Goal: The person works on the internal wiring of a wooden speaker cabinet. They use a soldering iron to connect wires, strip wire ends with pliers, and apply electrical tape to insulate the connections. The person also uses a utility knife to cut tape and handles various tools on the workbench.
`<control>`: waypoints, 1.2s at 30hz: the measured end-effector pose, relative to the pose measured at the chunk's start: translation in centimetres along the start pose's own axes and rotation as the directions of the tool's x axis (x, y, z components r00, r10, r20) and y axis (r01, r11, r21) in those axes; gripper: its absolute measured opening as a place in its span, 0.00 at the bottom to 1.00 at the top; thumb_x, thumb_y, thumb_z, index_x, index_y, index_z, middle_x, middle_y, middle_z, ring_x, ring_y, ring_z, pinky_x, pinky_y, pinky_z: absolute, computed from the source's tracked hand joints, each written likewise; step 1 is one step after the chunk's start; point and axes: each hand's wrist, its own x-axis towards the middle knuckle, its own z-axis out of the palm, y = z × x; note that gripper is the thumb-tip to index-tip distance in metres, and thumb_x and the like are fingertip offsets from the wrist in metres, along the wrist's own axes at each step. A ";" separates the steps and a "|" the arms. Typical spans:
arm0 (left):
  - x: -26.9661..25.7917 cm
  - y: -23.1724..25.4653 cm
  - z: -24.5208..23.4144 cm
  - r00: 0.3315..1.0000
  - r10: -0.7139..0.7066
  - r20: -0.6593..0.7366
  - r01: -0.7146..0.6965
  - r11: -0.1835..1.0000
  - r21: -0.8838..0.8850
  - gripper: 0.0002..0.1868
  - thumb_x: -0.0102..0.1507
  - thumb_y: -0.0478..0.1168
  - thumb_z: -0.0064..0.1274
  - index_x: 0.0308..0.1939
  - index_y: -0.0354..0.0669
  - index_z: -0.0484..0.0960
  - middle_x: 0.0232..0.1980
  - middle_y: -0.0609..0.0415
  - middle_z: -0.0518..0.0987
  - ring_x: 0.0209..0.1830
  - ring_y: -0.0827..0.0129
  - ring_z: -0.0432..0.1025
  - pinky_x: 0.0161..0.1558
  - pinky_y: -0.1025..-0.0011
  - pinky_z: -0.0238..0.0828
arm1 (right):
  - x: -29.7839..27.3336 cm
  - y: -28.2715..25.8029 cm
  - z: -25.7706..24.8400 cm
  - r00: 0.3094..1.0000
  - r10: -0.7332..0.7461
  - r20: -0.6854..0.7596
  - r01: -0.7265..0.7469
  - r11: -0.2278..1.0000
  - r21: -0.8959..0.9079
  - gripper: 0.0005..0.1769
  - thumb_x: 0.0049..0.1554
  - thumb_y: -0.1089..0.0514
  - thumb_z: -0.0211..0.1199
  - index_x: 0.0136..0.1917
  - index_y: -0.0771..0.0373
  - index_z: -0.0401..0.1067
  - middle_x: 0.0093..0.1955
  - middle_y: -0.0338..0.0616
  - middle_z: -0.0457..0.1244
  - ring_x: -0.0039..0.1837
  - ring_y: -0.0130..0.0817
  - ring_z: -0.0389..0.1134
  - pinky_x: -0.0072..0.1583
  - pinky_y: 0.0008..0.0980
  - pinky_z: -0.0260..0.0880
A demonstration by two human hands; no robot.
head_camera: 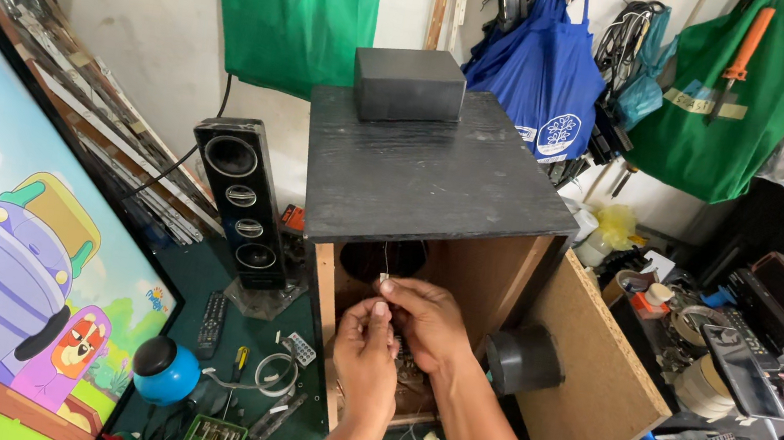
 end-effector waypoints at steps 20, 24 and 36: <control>-1.5 4.2 -0.2 0.991 -0.129 0.014 0.128 0.988 0.085 0.08 0.69 0.32 0.59 0.50 0.31 0.85 0.32 0.44 0.81 0.23 0.69 0.69 0.25 0.72 0.69 | -2.2 -0.9 -0.4 0.990 0.108 0.096 -0.107 0.994 -0.012 0.23 0.60 0.47 0.68 0.60 0.66 0.79 0.36 0.48 0.58 0.36 0.37 0.59 0.22 0.38 0.59; -1.9 4.6 -0.1 0.993 -0.118 0.013 0.114 0.979 0.170 0.09 0.68 0.35 0.61 0.49 0.33 0.86 0.29 0.49 0.80 0.21 0.69 0.69 0.26 0.72 0.71 | -4.0 -2.1 0.8 0.984 -0.155 -0.088 0.116 0.933 -0.340 0.08 0.60 0.55 0.71 0.49 0.60 0.82 0.40 0.37 0.66 0.42 0.26 0.63 0.46 0.27 0.63; -1.7 3.3 -1.1 0.999 -0.008 0.041 -0.006 0.943 0.334 0.08 0.68 0.35 0.59 0.50 0.37 0.87 0.37 0.50 0.86 0.26 0.73 0.75 0.27 0.73 0.77 | -1.6 -3.0 2.1 0.987 -0.157 0.022 0.135 0.757 -0.639 0.13 0.62 0.52 0.64 0.50 0.60 0.84 0.45 0.38 0.74 0.51 0.28 0.72 0.54 0.34 0.69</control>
